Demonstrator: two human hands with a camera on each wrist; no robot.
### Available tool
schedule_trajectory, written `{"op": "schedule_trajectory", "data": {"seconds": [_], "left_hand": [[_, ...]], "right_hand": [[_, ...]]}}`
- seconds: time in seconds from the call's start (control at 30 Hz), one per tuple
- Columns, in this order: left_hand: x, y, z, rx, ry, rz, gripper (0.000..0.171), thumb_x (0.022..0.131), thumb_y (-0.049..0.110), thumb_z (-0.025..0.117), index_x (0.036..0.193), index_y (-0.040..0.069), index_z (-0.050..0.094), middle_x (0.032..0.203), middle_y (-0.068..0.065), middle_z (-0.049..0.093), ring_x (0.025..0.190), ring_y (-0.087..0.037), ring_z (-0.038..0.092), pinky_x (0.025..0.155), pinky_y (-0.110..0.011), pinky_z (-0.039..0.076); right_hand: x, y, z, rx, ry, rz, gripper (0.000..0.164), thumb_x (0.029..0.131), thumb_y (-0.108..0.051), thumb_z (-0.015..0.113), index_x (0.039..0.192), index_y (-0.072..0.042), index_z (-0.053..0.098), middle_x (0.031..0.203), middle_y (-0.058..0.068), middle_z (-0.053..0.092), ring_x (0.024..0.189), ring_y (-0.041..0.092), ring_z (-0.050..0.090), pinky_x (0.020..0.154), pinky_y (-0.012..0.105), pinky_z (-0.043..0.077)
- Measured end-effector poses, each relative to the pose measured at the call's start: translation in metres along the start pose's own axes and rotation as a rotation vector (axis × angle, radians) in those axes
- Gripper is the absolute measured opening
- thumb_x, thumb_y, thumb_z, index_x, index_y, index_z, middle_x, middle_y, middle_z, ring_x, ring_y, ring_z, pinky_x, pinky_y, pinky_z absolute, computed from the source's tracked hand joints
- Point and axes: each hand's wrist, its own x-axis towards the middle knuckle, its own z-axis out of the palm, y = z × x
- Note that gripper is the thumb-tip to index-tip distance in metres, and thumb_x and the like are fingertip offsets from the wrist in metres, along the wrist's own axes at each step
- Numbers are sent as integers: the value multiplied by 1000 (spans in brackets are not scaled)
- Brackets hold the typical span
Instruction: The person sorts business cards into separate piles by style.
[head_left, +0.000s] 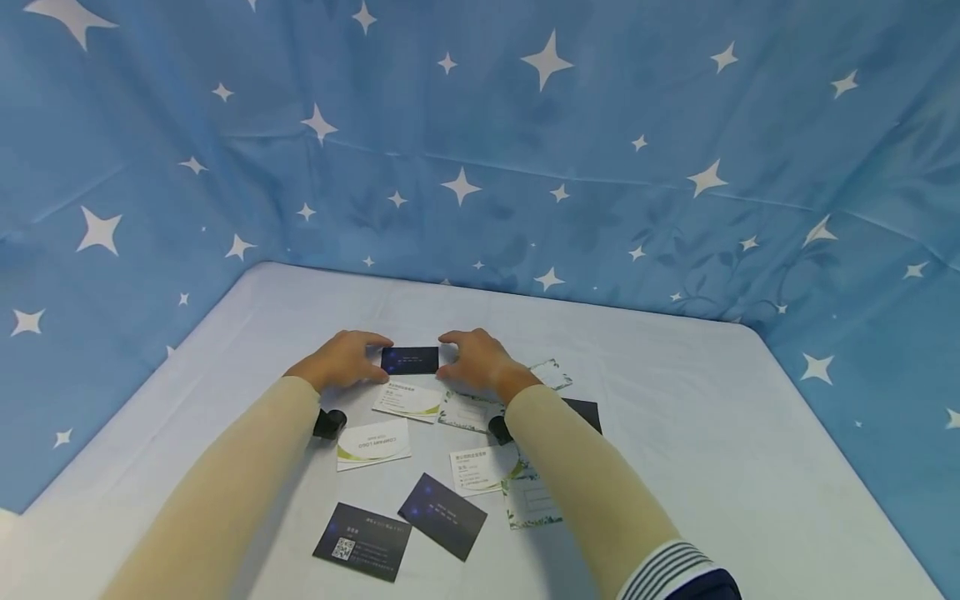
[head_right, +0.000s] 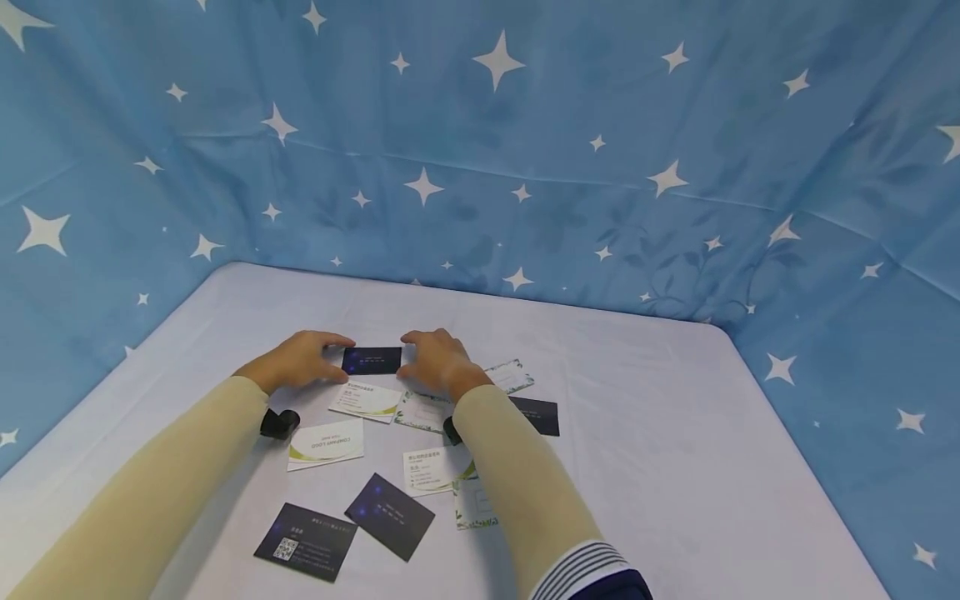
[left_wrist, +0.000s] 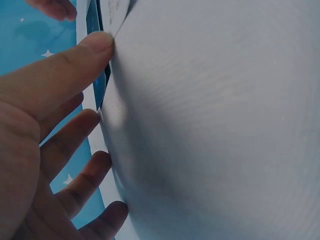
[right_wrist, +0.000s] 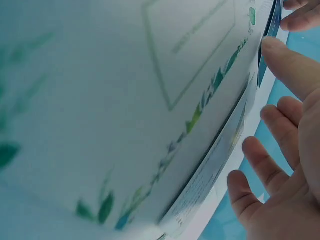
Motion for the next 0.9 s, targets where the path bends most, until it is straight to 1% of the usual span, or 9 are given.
{"op": "schedule_trajectory", "data": {"seconds": [0.13,0.3,0.43,0.6,0.77,0.9], "left_hand": [[2,0,-5,-8,-39,-4,61,86,24,80,141,9,58,148,-21,47,140,-44,35,111,-58,27],[4,1,-6,-38,-53,-32,53,89,18,77,139,10,61,147,-19,49,140,-42,35,111,-57,27],[5,1,-6,-24,-38,-25,48,91,15,74,136,9,62,147,-19,50,140,-41,36,112,-57,26],[8,0,-5,-8,-2,9,42,93,14,72,134,9,63,145,-20,50,139,-41,38,111,-56,28],[17,3,-7,-3,48,62,34,96,10,67,130,8,65,146,-18,51,140,-39,38,112,-53,28],[26,4,-7,-2,50,77,29,97,6,63,126,7,66,151,-13,46,142,-37,35,113,-52,26]], "right_hand": [[7,-3,0,12,-26,11,66,90,-40,75,149,-23,50,147,7,50,139,30,40,111,44,33],[14,-4,4,29,-31,34,63,89,-39,77,146,-23,54,147,4,51,140,28,39,111,44,32],[17,-5,6,44,-18,29,59,89,-36,77,142,-21,58,145,3,54,139,27,40,111,43,32],[19,-3,5,65,3,25,56,90,-35,76,142,-20,58,141,2,56,137,26,41,110,43,34],[23,-1,0,94,53,46,53,93,-33,72,142,-20,57,140,1,56,136,26,41,110,43,34],[28,-1,-1,132,71,72,53,94,-32,71,143,-19,57,143,3,54,139,27,40,112,43,32]]}}
